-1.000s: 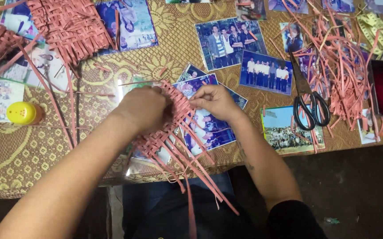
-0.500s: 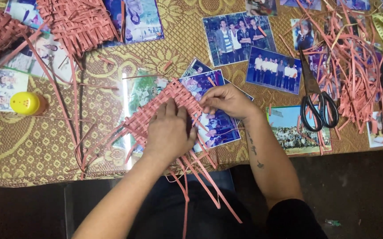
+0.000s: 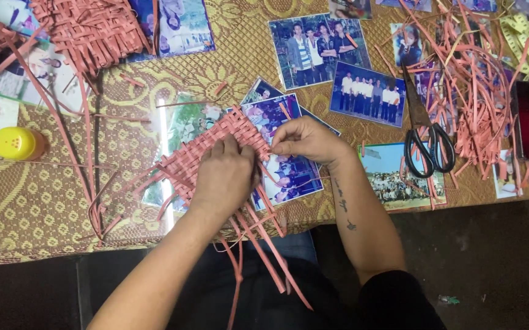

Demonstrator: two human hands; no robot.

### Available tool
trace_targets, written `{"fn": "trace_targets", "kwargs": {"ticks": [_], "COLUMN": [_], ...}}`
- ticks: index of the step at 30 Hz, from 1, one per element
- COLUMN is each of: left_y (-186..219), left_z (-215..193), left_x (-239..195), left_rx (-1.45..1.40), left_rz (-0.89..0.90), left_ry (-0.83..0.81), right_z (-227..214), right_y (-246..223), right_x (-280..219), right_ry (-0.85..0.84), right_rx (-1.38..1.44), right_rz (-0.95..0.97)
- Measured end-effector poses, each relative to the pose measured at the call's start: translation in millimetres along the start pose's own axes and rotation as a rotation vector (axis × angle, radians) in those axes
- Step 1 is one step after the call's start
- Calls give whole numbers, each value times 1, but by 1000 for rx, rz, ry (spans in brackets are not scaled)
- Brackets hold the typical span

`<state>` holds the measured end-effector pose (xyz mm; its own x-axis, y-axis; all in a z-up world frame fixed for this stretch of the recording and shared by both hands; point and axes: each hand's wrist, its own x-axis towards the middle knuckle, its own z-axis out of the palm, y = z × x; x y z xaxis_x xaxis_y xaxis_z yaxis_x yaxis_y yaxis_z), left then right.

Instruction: The person weaves pink plastic strips into a flat rectangular mat, interlacing them by hand. They then use scissors to trim the excess strip ends along the edges of the woven piece.

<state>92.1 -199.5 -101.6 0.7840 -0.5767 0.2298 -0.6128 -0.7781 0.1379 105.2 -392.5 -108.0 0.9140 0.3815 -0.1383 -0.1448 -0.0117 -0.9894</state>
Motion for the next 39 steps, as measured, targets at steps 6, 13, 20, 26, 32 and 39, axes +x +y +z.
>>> {"fn": "trace_targets", "kwargs": {"ticks": [6,13,20,26,32,39], "left_y": [4,-11,-12,-12,-13,-13], "left_z": [3,7,-1,0,2,-1], "left_x": [-4,-10,-7,-7,-8,-8], "left_rx": [65,-384,-463,-441,-419,-415], "left_rz": [38,-67,-142,-133,-110,-76], "left_ry": [161,114,-33,-61,-20,49], "right_z": [3,11,15,20,37,37], "right_y": [-9,-12,-24,-39,-63,-54], "right_x": [-5,-11,0,9,8,7], "right_ry": [8,139,273,234,136,250], "right_rx": [-44,-97,-330,-795,-959,-890], "right_rz": [21,86,213,430,452,503]}}
